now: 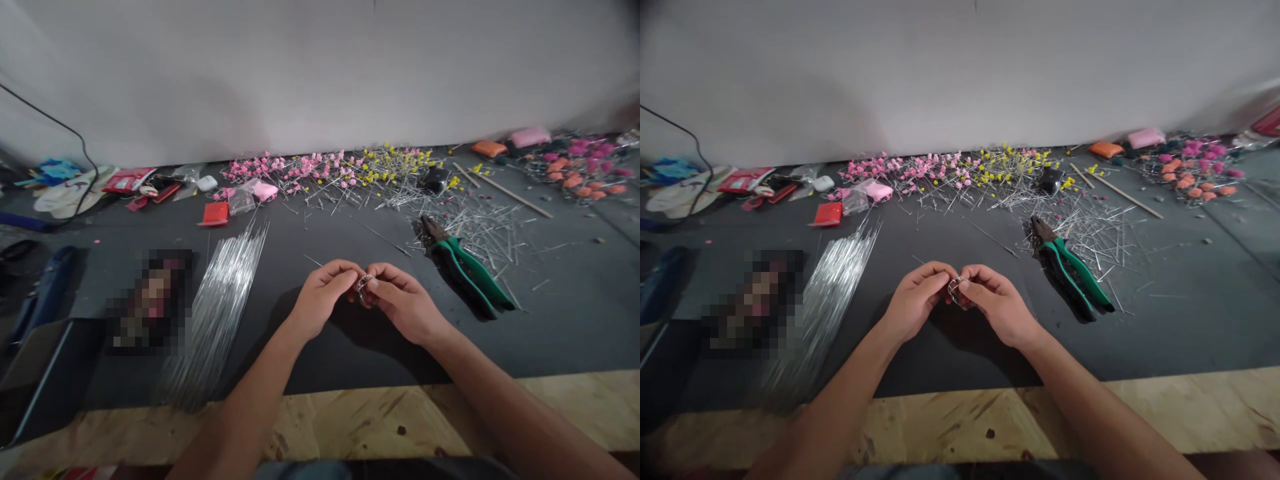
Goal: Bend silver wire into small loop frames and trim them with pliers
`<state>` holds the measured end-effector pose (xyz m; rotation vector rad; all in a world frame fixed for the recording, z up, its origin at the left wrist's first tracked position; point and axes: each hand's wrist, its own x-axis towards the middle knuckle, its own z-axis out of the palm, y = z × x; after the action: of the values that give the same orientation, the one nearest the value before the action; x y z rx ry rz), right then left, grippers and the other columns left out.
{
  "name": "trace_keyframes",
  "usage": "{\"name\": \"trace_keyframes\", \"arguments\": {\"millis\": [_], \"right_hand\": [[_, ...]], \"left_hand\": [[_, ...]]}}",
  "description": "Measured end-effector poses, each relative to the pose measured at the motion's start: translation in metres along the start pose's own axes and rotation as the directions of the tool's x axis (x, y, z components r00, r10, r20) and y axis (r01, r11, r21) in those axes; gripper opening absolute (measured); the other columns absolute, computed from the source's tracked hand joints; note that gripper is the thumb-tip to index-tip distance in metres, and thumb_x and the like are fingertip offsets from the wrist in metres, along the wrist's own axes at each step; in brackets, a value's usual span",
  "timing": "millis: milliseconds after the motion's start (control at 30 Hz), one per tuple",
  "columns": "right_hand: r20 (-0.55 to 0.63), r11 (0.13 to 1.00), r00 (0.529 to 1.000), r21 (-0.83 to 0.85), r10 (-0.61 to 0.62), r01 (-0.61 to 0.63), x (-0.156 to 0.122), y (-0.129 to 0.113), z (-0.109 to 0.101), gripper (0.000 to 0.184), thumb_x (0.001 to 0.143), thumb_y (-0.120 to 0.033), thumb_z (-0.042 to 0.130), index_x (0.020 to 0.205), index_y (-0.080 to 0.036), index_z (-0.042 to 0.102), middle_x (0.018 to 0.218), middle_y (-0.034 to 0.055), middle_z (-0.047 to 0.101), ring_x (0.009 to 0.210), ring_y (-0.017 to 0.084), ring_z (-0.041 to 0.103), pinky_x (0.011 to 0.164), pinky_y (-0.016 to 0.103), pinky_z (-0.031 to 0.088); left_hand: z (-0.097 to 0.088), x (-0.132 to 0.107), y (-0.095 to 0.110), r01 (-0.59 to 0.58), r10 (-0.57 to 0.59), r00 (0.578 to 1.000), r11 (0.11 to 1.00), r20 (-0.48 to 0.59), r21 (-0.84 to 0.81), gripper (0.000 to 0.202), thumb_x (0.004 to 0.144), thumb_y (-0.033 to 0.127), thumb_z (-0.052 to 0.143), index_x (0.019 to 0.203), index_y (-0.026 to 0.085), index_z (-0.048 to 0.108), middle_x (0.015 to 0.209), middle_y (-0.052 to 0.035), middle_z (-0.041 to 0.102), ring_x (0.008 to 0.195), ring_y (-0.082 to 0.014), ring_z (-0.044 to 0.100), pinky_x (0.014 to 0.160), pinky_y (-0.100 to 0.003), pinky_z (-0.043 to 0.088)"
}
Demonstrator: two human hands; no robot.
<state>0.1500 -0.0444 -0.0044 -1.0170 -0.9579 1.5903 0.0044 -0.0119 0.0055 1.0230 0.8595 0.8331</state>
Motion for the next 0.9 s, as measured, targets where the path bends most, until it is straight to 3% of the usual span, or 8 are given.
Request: {"name": "trace_keyframes", "arguments": {"millis": [267, 467, 567, 667, 900], "right_hand": [[-0.044, 0.975, 0.999, -0.222, -0.024, 0.013, -0.001, -0.004, -0.001, 0.012, 0.079, -0.033, 0.055, 0.079, -0.021, 0.054, 0.066, -0.0028, 0.047, 0.063, 0.011, 0.043, 0.059, 0.024, 0.036], [-0.14, 0.953, 0.988, -0.303, -0.071, 0.025, 0.001, -0.004, 0.002, 0.012, 0.078, -0.033, 0.054, 0.077, -0.021, 0.052, 0.066, -0.0033, 0.046, 0.06, 0.01, 0.042, 0.057, 0.023, 0.036], [-0.145, 0.95, 0.986, -0.31, -0.087, 0.038, 0.001, -0.002, 0.003, 0.013, 0.078, -0.033, 0.053, 0.078, -0.02, 0.052, 0.067, -0.0025, 0.046, 0.061, 0.01, 0.043, 0.058, 0.023, 0.037], [-0.137, 0.949, 0.986, -0.313, -0.096, 0.049, 0.002, -0.001, 0.004, 0.013, 0.079, -0.033, 0.053, 0.079, -0.02, 0.052, 0.068, -0.0024, 0.046, 0.062, 0.01, 0.043, 0.059, 0.023, 0.038], [-0.125, 0.953, 0.989, -0.301, -0.075, 0.034, 0.002, -0.003, 0.006, 0.009, 0.079, -0.029, 0.053, 0.079, -0.02, 0.052, 0.07, -0.0025, 0.049, 0.064, 0.01, 0.046, 0.06, 0.022, 0.039]], "left_hand": [[-0.003, 0.0, 0.007, 0.018, -0.022, 1.0, 0.98, 0.022, 0.2, 0.009, 0.076, 0.024, 0.054, 0.078, 0.017, 0.06, 0.07, 0.0016, 0.057, 0.061, -0.0073, 0.049, 0.061, -0.022, 0.04], [0.004, -0.002, -0.002, -0.129, 0.174, 0.981, 0.912, -0.083, 0.389, 0.011, 0.076, 0.026, 0.056, 0.084, 0.019, 0.06, 0.08, -0.0002, 0.062, 0.072, -0.0103, 0.055, 0.066, -0.021, 0.043], [0.006, -0.004, -0.004, -0.144, 0.215, 0.97, 0.879, -0.109, 0.455, 0.014, 0.078, 0.029, 0.054, 0.086, 0.019, 0.061, 0.081, -0.0005, 0.063, 0.07, -0.0106, 0.056, 0.062, -0.021, 0.043], [0.006, -0.004, -0.003, -0.118, 0.192, 0.973, 0.894, -0.131, 0.432, 0.017, 0.079, 0.031, 0.054, 0.086, 0.018, 0.062, 0.079, -0.0008, 0.063, 0.068, -0.0107, 0.056, 0.062, -0.022, 0.043], [0.006, 0.002, -0.007, -0.026, 0.067, 0.979, 0.978, -0.194, 0.205, 0.014, 0.075, 0.03, 0.056, 0.075, 0.016, 0.059, 0.068, 0.0008, 0.059, 0.065, -0.01, 0.055, 0.063, -0.023, 0.044]]}}
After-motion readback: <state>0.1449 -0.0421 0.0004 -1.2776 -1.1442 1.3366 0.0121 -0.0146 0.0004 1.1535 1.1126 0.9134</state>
